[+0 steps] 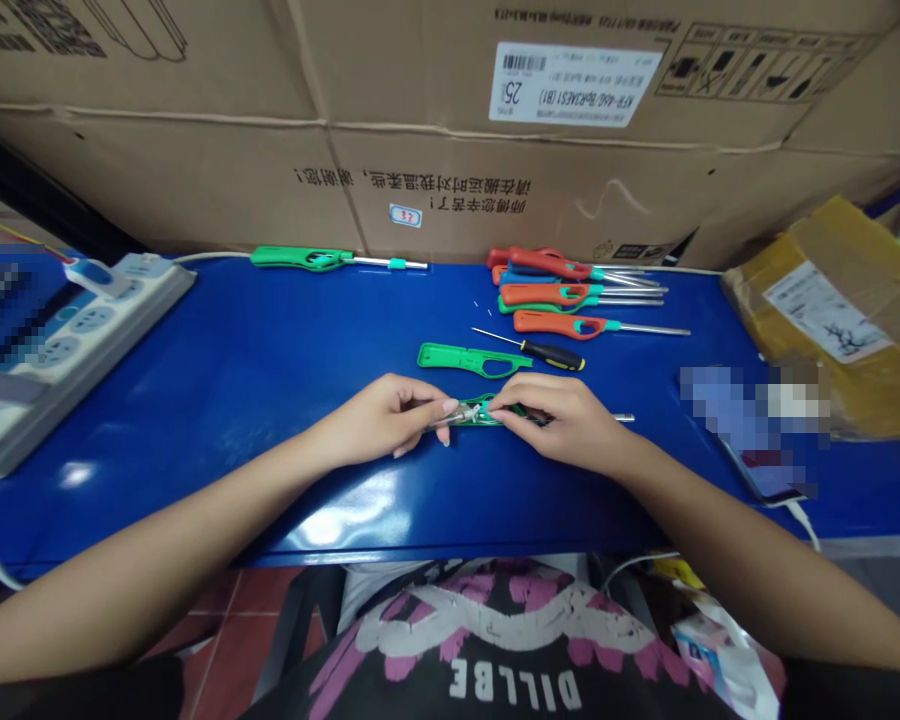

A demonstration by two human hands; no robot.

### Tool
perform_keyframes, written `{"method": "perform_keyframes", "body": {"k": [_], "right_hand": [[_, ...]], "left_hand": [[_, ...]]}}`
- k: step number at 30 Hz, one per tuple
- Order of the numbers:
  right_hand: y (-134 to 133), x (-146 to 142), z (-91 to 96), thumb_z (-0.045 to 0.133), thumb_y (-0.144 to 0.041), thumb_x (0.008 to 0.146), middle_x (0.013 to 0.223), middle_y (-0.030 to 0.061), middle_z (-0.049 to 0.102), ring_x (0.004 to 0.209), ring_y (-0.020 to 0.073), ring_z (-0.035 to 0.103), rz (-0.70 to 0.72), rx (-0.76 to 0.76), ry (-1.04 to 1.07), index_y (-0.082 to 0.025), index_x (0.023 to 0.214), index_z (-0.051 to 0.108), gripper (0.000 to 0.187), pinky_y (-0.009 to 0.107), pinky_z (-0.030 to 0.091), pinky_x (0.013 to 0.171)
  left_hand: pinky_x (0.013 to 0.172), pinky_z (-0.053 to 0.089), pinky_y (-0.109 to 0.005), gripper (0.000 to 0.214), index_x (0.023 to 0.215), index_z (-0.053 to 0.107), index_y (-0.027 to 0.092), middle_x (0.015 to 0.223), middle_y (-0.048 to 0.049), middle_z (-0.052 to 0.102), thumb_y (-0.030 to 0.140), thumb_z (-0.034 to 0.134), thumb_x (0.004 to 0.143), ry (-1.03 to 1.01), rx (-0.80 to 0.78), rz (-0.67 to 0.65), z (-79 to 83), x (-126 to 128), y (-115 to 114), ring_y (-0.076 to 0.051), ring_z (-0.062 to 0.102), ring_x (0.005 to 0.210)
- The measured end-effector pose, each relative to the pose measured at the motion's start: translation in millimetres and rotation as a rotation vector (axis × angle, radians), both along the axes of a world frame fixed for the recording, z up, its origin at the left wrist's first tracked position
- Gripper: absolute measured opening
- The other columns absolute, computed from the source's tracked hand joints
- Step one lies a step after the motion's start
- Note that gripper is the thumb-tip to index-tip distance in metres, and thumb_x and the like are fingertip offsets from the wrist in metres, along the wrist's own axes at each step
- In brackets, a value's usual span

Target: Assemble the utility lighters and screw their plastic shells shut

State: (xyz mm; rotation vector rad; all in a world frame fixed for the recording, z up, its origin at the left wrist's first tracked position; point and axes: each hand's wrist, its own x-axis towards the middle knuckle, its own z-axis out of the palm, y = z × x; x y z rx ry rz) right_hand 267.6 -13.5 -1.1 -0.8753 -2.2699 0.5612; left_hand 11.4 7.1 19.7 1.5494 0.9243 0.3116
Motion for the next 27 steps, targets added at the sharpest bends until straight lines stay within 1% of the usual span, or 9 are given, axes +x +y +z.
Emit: {"method": "perform_keyframes", "body": {"k": [2,5,10,14,19,27], "right_hand": [[0.2,0.3,-0.2,0.06,-0.018,0.097,0.096,0.0053,0.075,0.087,0.0158,0.069,0.024,-0.001,-0.013,-0.018,0.1,0.071,0.011,0.028,0.054,0.077],[1.0,0.4,-1.4,0.06,-0.018,0.097,0.096,0.005,0.075,0.088,0.0165,0.07,0.035,0.003,-0.022,-0.019,0.101,0.071,0.012,0.03,0.056,0.078],[1.3,0.6,-2.0,0.06,-0.017,0.096,0.096,0.0053,0.075,0.088,0.0165,0.07,0.034,0.004,-0.022,-0.018,0.101,0.071,0.012,0.03,0.056,0.078],[1.3,1.3,-0.4,0.06,-0.018,0.097,0.097,0.0054,0.074,0.088,0.0165,0.07,0.023,-0.003,-0.032,-0.018,0.101,0.071,0.012,0.03,0.056,0.078],[1.4,1.0,0.2,0.06,-0.019,0.097,0.095,0.0053,0.074,0.087,0.0162,0.07,0.038,0.016,-0.036,-0.018,0.1,0.071,0.012,0.03,0.056,0.078],[1.4,0.5,0.2,0.06,-0.02,0.097,0.095,0.005,0.075,0.087,0.0163,0.07,0.036,0.022,-0.05,-0.019,0.099,0.071,0.011,0.03,0.056,0.078]], "left_hand": [[0.039,0.024,-0.017,0.037,0.083,0.072,0.012,0.042,0.0076,0.043,0.042,0.057,0.098,-0.023,-0.058,0.001,-0.1,1.9,-0.4,-0.005,0.033,0.036],[0.039,0.024,-0.017,0.038,0.082,0.072,0.012,0.041,0.0075,0.043,0.043,0.057,0.098,-0.03,-0.085,0.005,-1.6,3.1,-0.7,-0.005,0.033,0.036],[0.04,0.024,-0.016,0.038,0.082,0.073,0.012,0.043,0.0068,0.046,0.043,0.058,0.097,-0.047,-0.091,0.008,-4.1,2.9,-0.6,-0.005,0.034,0.036],[0.04,0.023,-0.016,0.037,0.082,0.073,0.012,0.041,0.0072,0.044,0.042,0.059,0.097,-0.045,-0.103,0.014,-4.7,2.7,-0.7,-0.005,0.033,0.036],[0.039,0.023,-0.016,0.035,0.082,0.073,0.012,0.044,0.0061,0.048,0.04,0.059,0.097,-0.015,-0.108,0.022,-3.7,3.2,-0.8,-0.004,0.033,0.036],[0.039,0.023,-0.017,0.037,0.082,0.074,0.012,0.041,0.0068,0.044,0.043,0.059,0.096,0.016,-0.103,0.021,-3.3,3.4,-0.8,-0.005,0.033,0.035]]}}
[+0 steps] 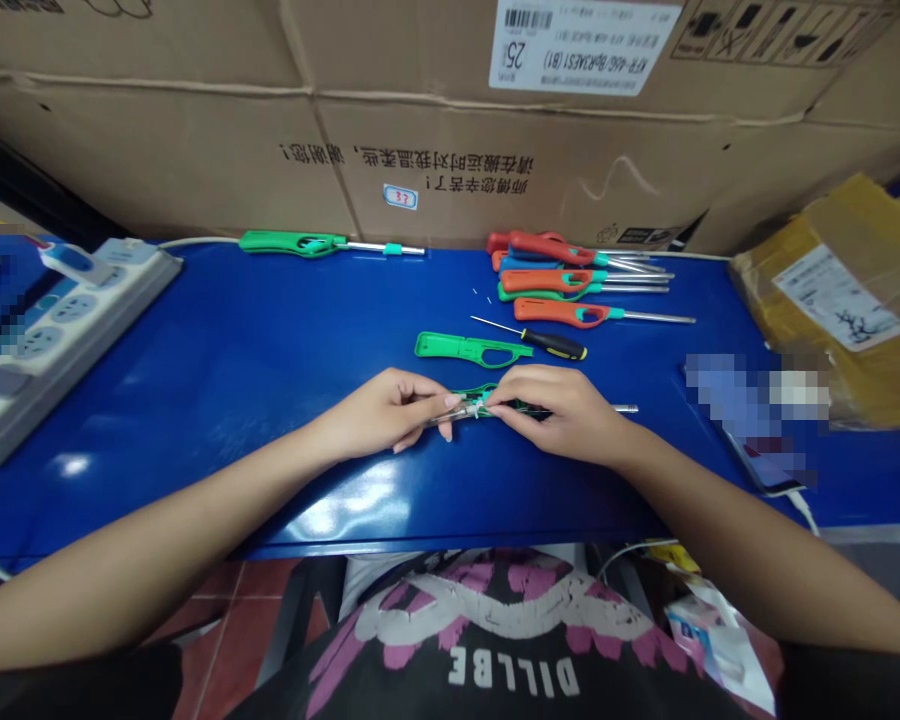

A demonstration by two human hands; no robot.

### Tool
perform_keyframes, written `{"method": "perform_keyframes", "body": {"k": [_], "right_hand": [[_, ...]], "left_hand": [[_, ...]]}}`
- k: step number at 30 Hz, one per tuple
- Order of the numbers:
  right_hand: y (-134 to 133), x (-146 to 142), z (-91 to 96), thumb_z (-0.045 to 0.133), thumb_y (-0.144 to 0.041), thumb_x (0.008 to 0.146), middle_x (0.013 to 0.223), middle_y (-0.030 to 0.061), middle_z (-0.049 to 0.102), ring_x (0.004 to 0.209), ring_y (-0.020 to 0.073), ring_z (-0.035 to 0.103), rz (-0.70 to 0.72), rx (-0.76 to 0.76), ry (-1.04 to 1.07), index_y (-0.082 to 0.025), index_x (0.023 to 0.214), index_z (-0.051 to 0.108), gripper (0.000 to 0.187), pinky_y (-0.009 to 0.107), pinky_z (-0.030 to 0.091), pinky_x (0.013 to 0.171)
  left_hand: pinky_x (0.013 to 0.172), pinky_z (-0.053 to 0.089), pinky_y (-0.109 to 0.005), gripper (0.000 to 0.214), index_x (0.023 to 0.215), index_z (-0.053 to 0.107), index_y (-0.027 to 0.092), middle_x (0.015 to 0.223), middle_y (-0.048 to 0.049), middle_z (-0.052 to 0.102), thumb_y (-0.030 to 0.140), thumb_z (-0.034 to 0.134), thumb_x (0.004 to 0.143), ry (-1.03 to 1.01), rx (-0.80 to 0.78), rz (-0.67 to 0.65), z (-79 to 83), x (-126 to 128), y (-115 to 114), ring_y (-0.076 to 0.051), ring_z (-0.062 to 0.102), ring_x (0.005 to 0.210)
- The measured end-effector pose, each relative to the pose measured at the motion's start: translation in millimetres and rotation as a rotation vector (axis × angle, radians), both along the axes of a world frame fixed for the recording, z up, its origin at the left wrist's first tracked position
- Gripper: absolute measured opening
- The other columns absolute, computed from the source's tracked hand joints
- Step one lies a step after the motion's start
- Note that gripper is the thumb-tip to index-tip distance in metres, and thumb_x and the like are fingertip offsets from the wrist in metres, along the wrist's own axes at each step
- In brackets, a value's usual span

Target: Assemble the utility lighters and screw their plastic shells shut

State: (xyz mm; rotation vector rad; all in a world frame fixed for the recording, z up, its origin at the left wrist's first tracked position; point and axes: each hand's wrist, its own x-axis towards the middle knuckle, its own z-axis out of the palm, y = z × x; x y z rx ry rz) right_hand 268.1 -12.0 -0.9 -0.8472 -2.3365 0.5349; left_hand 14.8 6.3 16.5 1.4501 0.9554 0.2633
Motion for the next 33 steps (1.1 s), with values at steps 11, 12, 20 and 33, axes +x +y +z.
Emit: {"method": "perform_keyframes", "body": {"k": [11,12,20,33], "right_hand": [[0.1,-1.0,-2.9,0.059,-0.02,0.098,0.096,0.0053,0.075,0.087,0.0162,0.069,0.023,0.032,0.006,-0.019,0.099,0.071,0.012,0.03,0.056,0.078],[0.0,-1.3,-2.8,0.059,-0.021,0.098,0.095,0.0053,0.075,0.087,0.0162,0.069,0.024,0.032,0.008,-0.019,0.099,0.071,0.012,0.03,0.056,0.078],[1.6,-1.4,-2.3,0.059,-0.021,0.098,0.094,0.006,0.075,0.086,0.0169,0.07,0.035,0.03,0.013,-0.019,0.098,0.071,0.013,0.031,0.057,0.078],[0.6,-6.2,-0.7,0.059,-0.024,0.1,0.094,0.0044,0.075,0.087,0.0156,0.069,-0.01,0.007,0.037,-0.021,0.097,0.073,0.015,0.03,0.055,0.079]], "left_hand": [[0.039,0.023,-0.017,0.036,0.079,0.072,0.013,0.044,0.0066,0.046,0.041,0.059,0.097,-0.003,0.009,-0.001,1.0,1.9,-1.8,-0.005,0.033,0.036],[0.039,0.023,-0.017,0.037,0.079,0.072,0.013,0.043,0.0066,0.046,0.042,0.059,0.097,0.001,0.01,0.0,0.7,1.9,-1.9,-0.005,0.033,0.036],[0.04,0.025,-0.017,0.038,0.079,0.073,0.013,0.043,0.0064,0.046,0.044,0.059,0.097,0.0,0.035,-0.012,-0.6,2.7,-3.1,-0.005,0.034,0.036],[0.037,0.029,-0.016,0.029,0.09,0.077,0.011,0.075,-0.0036,0.073,0.037,0.063,0.095,-0.025,0.033,0.005,0.5,3.9,-4.6,-0.001,0.041,0.036]]}}
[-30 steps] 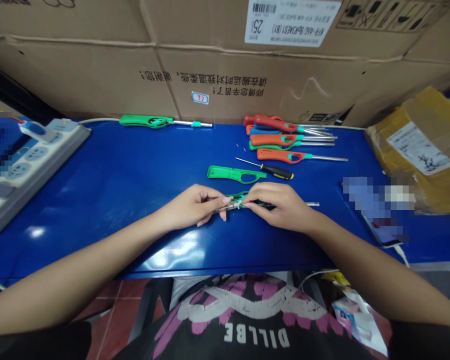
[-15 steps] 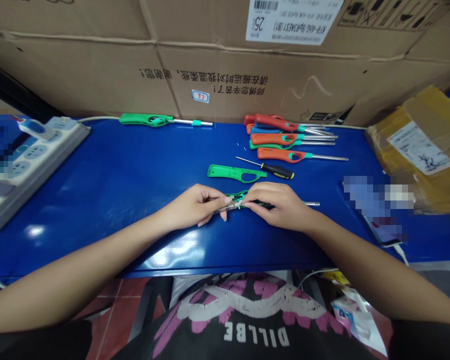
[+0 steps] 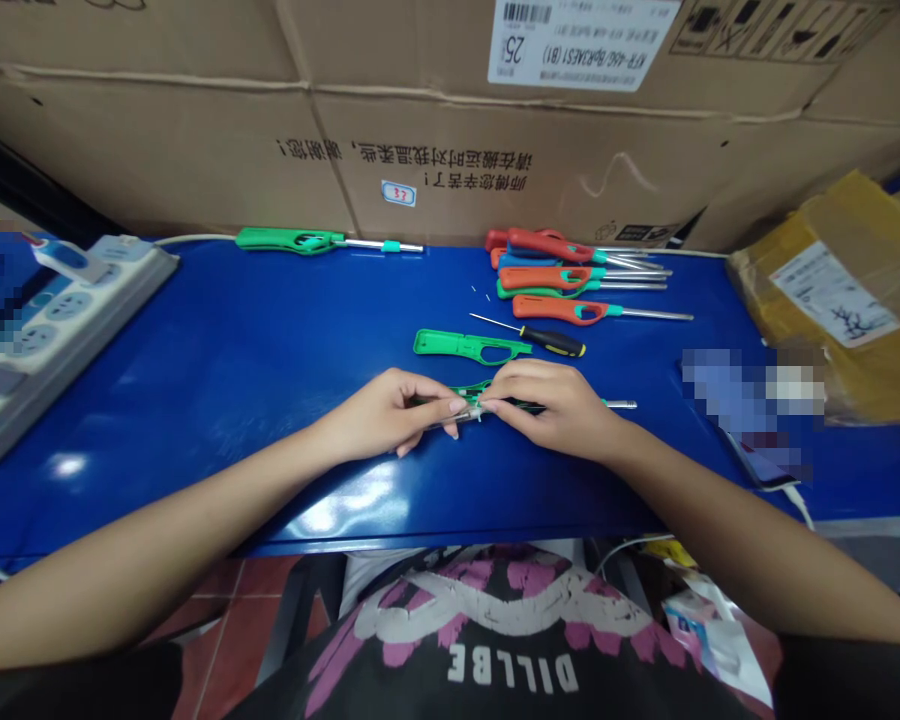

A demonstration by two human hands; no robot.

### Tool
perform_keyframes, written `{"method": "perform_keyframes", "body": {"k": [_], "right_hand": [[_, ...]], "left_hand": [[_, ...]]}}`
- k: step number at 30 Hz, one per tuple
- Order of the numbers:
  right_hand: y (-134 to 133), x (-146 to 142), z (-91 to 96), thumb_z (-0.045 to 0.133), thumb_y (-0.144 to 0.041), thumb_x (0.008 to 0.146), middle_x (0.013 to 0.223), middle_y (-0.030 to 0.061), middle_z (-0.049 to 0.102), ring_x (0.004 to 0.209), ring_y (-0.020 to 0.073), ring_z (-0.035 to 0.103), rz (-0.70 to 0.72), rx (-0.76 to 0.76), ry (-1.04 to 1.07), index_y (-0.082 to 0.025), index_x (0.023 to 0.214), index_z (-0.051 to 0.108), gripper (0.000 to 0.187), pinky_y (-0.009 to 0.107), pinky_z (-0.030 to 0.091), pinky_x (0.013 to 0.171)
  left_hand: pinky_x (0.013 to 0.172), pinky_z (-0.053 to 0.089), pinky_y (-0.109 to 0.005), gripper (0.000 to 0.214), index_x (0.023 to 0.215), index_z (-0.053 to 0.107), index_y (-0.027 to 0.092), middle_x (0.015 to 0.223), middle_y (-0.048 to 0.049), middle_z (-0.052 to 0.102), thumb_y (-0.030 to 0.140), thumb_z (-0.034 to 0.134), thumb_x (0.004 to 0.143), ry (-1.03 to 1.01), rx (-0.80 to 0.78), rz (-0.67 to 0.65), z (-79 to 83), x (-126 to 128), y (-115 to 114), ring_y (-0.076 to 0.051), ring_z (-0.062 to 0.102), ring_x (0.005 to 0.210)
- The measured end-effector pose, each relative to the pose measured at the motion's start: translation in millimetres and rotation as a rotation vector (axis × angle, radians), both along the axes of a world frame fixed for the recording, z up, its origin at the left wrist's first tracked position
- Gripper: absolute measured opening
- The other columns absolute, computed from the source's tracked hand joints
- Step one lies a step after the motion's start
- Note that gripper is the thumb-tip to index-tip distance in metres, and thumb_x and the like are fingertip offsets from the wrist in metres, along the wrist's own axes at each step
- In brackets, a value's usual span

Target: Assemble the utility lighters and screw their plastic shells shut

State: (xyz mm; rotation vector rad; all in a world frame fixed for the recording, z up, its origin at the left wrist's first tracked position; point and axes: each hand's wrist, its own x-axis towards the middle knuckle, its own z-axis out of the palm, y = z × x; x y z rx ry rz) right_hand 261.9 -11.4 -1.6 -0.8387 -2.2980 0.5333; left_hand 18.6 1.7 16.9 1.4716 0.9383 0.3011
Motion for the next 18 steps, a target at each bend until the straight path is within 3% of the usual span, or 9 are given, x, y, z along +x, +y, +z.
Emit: {"method": "perform_keyframes", "body": {"k": [4,9,12,15,18], "right_hand": [[-1.0,1.9,1.0,0.06,-0.025,0.099,0.093,0.0042,0.073,0.086,0.0156,0.068,-0.007,-0.022,0.005,-0.021,0.096,0.073,0.014,0.03,0.055,0.078],[-0.3,7.3,4.3,0.062,-0.025,0.096,0.093,0.0045,0.072,0.086,0.0166,0.067,-0.007,-0.005,-0.011,-0.021,0.096,0.071,0.01,0.032,0.055,0.079],[1.4,9.2,4.0,0.058,-0.024,0.098,0.095,0.0052,0.073,0.089,0.0173,0.068,0.015,0.026,-0.049,-0.021,0.095,0.07,0.012,0.032,0.055,0.08],[1.9,9.4,2.7,0.056,-0.024,0.1,0.097,0.0055,0.074,0.089,0.0171,0.068,0.015,0.033,-0.09,-0.02,0.097,0.068,0.012,0.031,0.054,0.079],[1.4,9.3,1.7,0.057,-0.023,0.099,0.095,0.0051,0.074,0.087,0.0169,0.069,0.011,0.022,-0.101,-0.02,0.099,0.067,0.011,0.03,0.054,0.078]], "left_hand": [[0.037,0.031,-0.016,0.027,0.095,0.077,0.012,0.08,-0.0052,0.076,0.035,0.064,0.094,-0.012,-0.006,0.014,0.8,-0.2,-0.3,-0.002,0.044,0.036],[0.037,0.03,-0.015,0.029,0.088,0.077,0.012,0.05,0.0024,0.061,0.036,0.064,0.095,-0.016,-0.023,0.037,0.9,-1.7,1.2,-0.004,0.042,0.034],[0.038,0.029,-0.015,0.03,0.088,0.077,0.011,0.043,0.0041,0.054,0.037,0.064,0.095,0.004,-0.041,0.035,2.3,-1.8,1.6,-0.004,0.042,0.034],[0.038,0.032,-0.015,0.026,0.089,0.077,0.01,0.047,0.0026,0.059,0.032,0.064,0.095,-0.007,-0.076,0.051,3.3,-1.5,1.8,-0.004,0.042,0.035],[0.038,0.035,-0.016,0.021,0.096,0.077,0.011,0.071,-0.0039,0.074,0.027,0.065,0.092,-0.039,-0.097,0.075,1.6,-2.7,2.6,-0.003,0.046,0.037]]}}
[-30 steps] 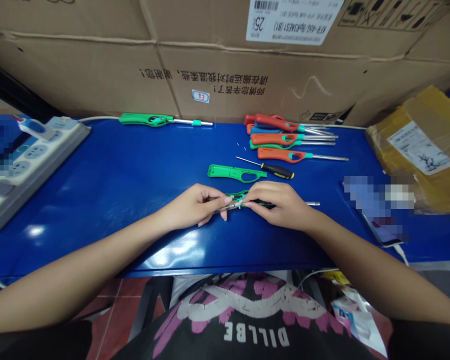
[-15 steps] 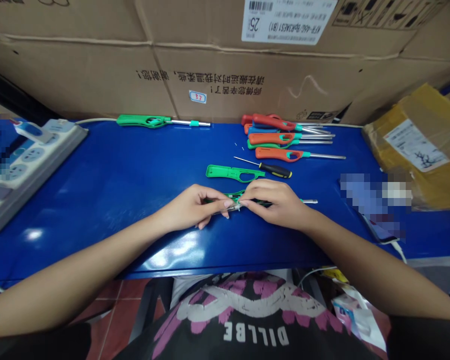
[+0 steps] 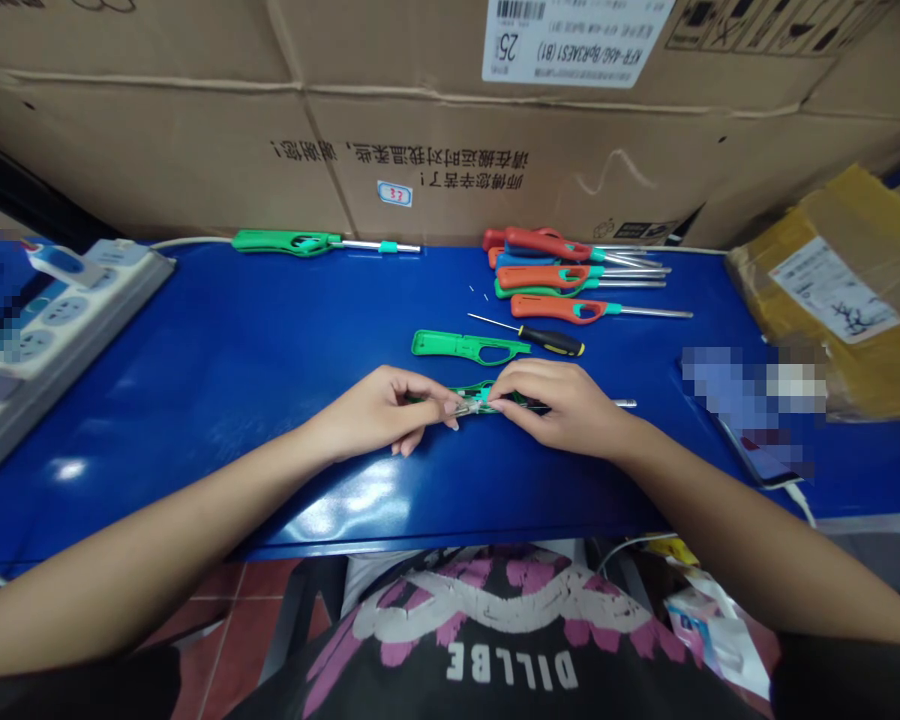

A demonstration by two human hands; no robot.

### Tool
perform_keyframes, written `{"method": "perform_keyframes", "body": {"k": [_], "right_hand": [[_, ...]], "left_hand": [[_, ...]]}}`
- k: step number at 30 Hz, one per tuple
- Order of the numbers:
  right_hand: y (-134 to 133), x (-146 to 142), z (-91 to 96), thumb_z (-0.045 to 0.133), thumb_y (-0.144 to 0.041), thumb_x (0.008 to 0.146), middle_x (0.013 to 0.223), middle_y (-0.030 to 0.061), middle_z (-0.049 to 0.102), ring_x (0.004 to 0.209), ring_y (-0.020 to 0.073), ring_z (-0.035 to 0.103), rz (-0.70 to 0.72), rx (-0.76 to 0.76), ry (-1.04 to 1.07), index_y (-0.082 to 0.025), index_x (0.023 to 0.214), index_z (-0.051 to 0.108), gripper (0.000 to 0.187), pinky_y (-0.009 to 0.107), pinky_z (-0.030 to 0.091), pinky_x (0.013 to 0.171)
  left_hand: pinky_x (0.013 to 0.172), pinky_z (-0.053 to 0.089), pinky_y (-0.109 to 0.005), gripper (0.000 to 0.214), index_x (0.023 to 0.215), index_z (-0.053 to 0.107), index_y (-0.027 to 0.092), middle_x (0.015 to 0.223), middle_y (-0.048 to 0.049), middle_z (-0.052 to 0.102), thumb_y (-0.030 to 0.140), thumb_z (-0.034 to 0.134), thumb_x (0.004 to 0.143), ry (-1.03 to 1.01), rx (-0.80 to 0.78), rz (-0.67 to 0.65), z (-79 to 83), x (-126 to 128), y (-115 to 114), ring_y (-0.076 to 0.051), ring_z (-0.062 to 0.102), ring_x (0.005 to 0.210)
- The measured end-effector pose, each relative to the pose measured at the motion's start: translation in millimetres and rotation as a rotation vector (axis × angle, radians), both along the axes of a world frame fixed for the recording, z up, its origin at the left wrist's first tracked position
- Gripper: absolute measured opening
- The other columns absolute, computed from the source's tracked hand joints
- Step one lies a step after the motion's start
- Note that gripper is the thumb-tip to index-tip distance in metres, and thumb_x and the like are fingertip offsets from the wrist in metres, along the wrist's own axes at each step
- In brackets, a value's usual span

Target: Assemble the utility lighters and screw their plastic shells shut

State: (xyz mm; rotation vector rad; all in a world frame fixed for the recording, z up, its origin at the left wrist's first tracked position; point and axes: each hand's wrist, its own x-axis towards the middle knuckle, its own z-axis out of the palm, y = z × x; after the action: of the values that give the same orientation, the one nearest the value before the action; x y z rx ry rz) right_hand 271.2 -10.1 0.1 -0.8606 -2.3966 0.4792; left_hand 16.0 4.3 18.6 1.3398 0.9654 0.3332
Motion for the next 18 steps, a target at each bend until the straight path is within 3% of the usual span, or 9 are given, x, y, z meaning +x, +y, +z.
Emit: {"method": "perform_keyframes", "body": {"k": [3,8,13,18], "right_hand": [[0.0,0.3,-0.3,0.058,-0.025,0.098,0.094,0.0051,0.074,0.087,0.0171,0.068,0.001,-0.021,-0.001,-0.02,0.1,0.068,0.011,0.03,0.055,0.078],[1.0,0.6,-0.8,0.057,-0.024,0.099,0.095,0.0056,0.074,0.087,0.0171,0.069,0.009,0.007,0.006,-0.02,0.098,0.07,0.013,0.03,0.055,0.077],[0.6,0.2,-3.3,0.057,-0.021,0.099,0.096,0.0054,0.076,0.086,0.0167,0.071,0.008,0.044,0.014,-0.02,0.098,0.07,0.013,0.029,0.056,0.077],[1.0,0.6,-4.1,0.058,-0.02,0.098,0.094,0.0049,0.077,0.084,0.0163,0.072,0.004,0.075,0.042,-0.02,0.097,0.07,0.013,0.029,0.056,0.077]], "left_hand": [[0.038,0.038,-0.016,0.022,0.102,0.077,0.011,0.086,-0.0076,0.077,0.027,0.069,0.088,-0.009,0.005,0.005,-2.8,-1.9,0.6,-0.003,0.05,0.04],[0.039,0.037,-0.015,0.022,0.096,0.078,0.01,0.06,-0.0008,0.068,0.03,0.07,0.09,-0.032,-0.021,0.01,-3.6,-1.4,-0.9,-0.004,0.049,0.039],[0.039,0.038,-0.016,0.019,0.096,0.078,0.01,0.065,-0.0018,0.071,0.027,0.072,0.088,-0.064,-0.063,0.037,-3.4,1.0,-1.8,-0.004,0.048,0.039],[0.038,0.033,-0.015,0.02,0.091,0.079,0.01,0.051,0.0017,0.062,0.028,0.07,0.09,-0.05,-0.056,0.025,-2.9,1.5,-1.4,-0.004,0.045,0.038]]}}
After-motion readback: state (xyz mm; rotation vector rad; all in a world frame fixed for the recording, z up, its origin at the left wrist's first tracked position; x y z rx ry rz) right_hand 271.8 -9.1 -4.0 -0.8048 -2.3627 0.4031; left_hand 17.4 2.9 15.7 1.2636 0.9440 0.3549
